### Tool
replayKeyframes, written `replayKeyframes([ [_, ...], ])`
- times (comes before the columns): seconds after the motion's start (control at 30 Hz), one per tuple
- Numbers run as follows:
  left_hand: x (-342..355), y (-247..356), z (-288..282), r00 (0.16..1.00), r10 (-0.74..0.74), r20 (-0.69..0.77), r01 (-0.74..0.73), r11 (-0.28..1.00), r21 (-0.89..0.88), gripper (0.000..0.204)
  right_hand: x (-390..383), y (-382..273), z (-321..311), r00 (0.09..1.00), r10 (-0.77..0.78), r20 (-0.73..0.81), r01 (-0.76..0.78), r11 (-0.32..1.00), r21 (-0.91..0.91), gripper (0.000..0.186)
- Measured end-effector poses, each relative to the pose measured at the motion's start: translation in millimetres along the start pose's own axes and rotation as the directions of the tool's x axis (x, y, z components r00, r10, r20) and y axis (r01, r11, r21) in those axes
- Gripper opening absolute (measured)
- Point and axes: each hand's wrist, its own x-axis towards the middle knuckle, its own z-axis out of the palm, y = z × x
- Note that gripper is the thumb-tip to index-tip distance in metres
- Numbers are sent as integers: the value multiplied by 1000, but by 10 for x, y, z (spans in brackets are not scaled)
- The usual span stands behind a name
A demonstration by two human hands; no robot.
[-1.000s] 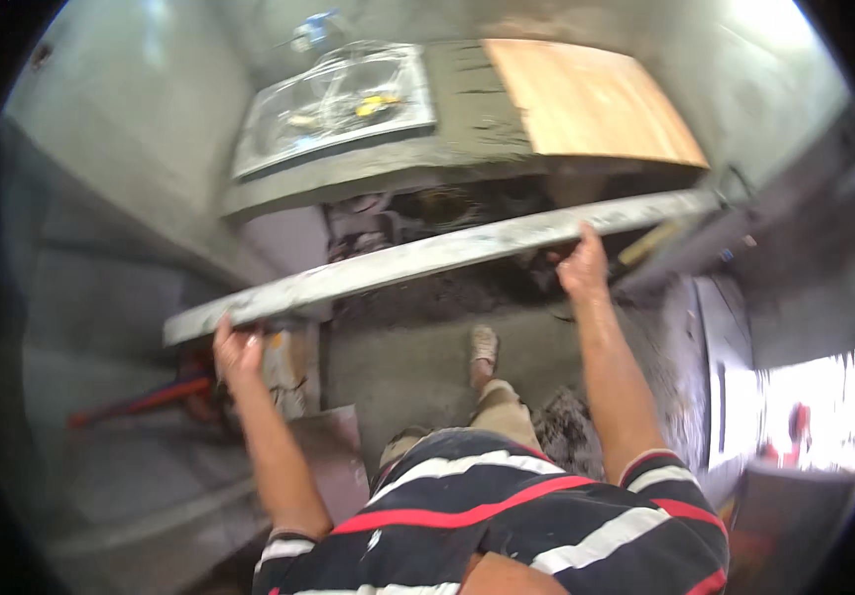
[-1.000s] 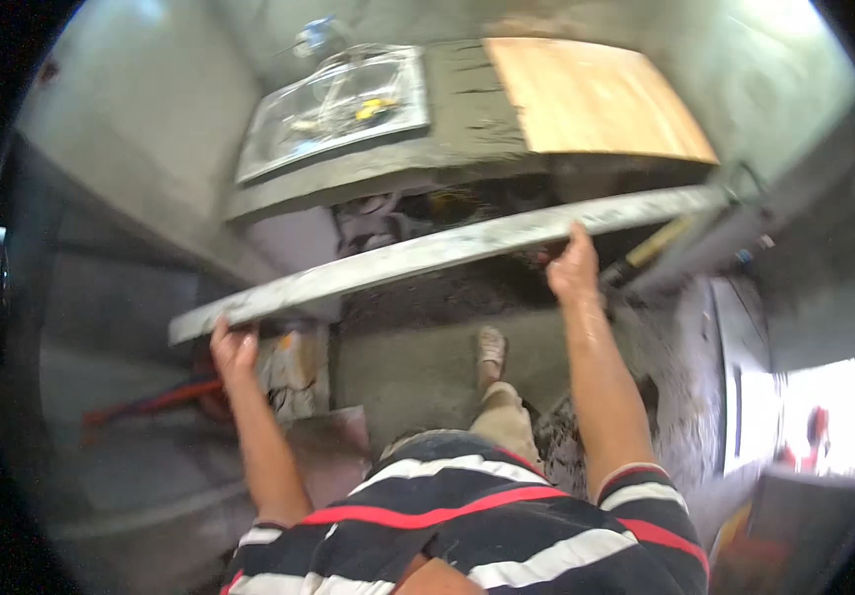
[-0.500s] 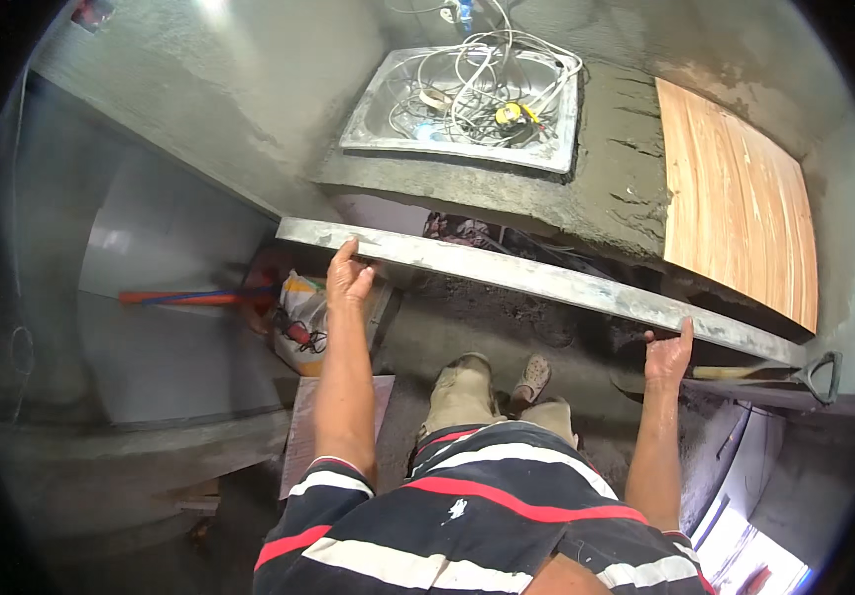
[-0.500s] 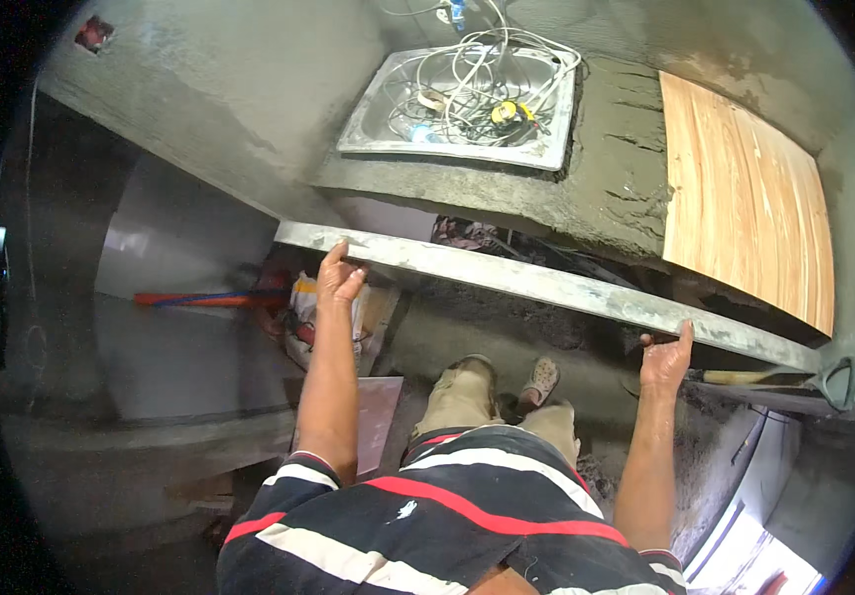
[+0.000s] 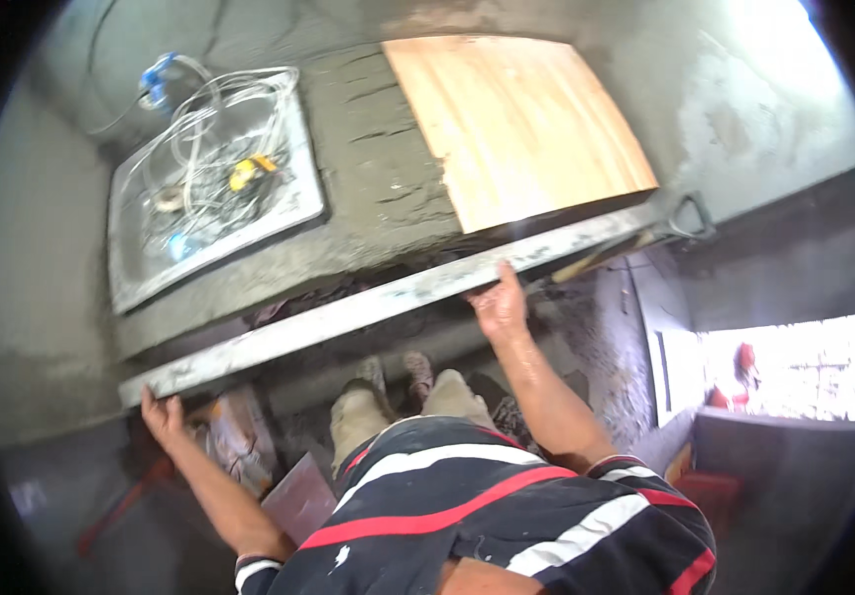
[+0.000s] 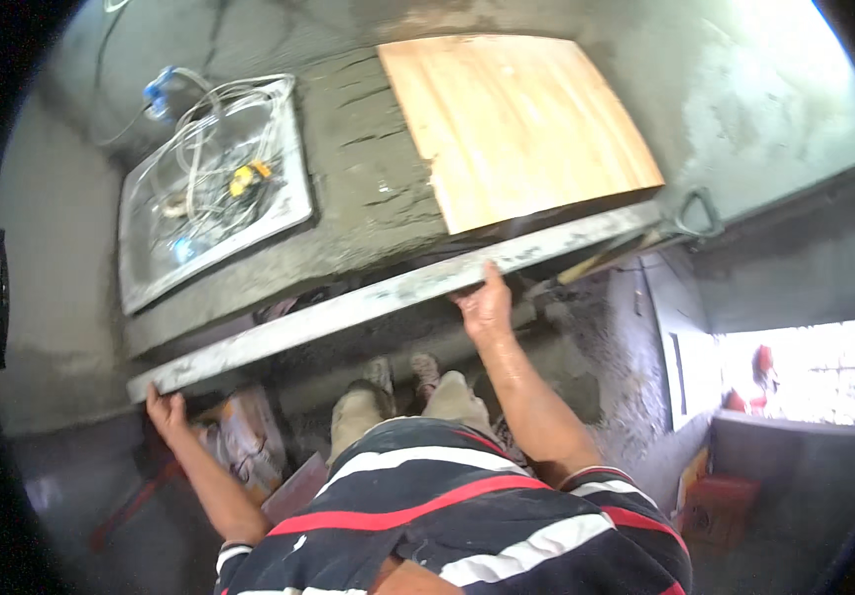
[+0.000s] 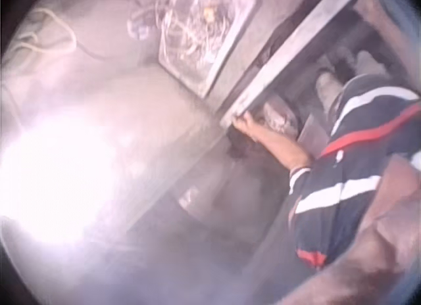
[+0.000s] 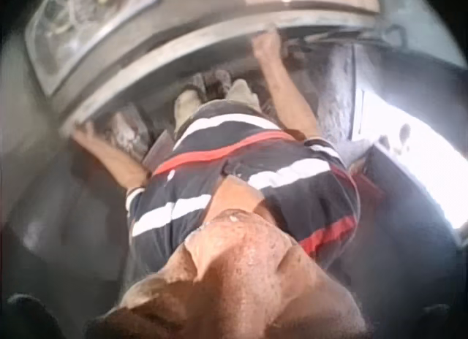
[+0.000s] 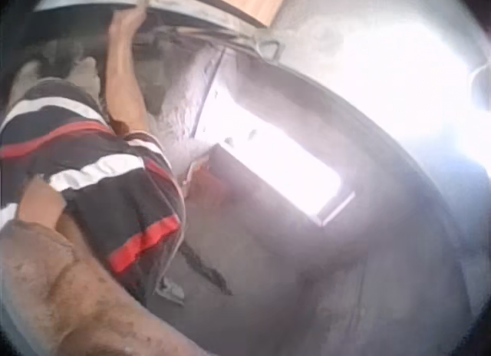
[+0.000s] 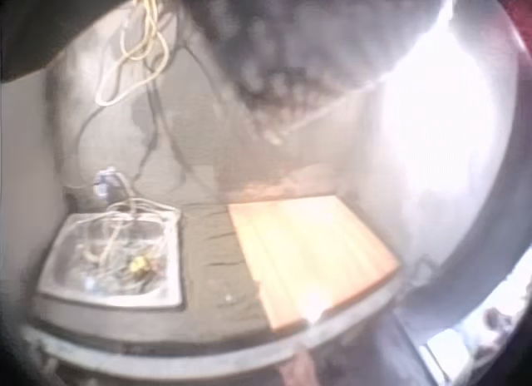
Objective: The person places a tile onto a mortar-covered surface, presses it into place, and uses a tape measure and a pencil to mark a location on the wall. The person then uses a metal straightedge to check the alignment of the counter edge.
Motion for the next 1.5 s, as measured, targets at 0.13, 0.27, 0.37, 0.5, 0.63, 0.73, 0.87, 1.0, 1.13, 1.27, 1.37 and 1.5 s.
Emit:
replayKeyframes([
  [0.13,240,-287,-24,999,9,44,-14,992,129,68,2,-125,104,992,-125,-35,122,990,-68,48],
  [0.27,307,-146,-189,883,-454,-116,429,883,-190,67,76,-127,236,983,-151,-103,146,988,-55,48],
  [0.37,75,-315,76,996,-86,19,79,966,246,69,161,-155,184,978,-176,-108,171,984,-57,46],
  [0.5,-29,-322,179,964,228,137,-254,942,221,67,234,-130,165,984,-124,-127,120,992,-36,45],
  [0.63,40,-180,-169,976,197,95,-219,876,429,76,196,-107,264,994,-27,-103,27,1000,3,44],
  [0.73,2,-71,-16,998,59,-20,-57,995,78,65,171,-109,264,995,-12,-99,12,1000,0,45],
  [0.87,-73,44,298,935,-299,-192,264,946,-187,38,169,-238,87,989,133,-72,-129,990,60,37],
  [1.0,-40,63,864,906,-307,-291,153,879,-452,34,219,-276,67,994,50,-101,-54,998,-28,46],
  [1.13,-165,199,1103,935,-229,-271,96,898,-429,36,338,-238,-31,991,25,-130,-36,996,-80,48],
  [1.27,-152,315,1074,929,-251,-273,94,871,-481,34,413,-246,8,989,31,-142,-49,991,-121,47],
  [1.37,-89,417,1284,932,-214,-294,62,891,-450,33,443,-293,22,992,18,-126,-33,992,-119,47],
  [1.5,20,307,1315,915,-283,-288,125,876,-465,30,390,-303,-12,994,69,-88,-74,996,-55,49],
])
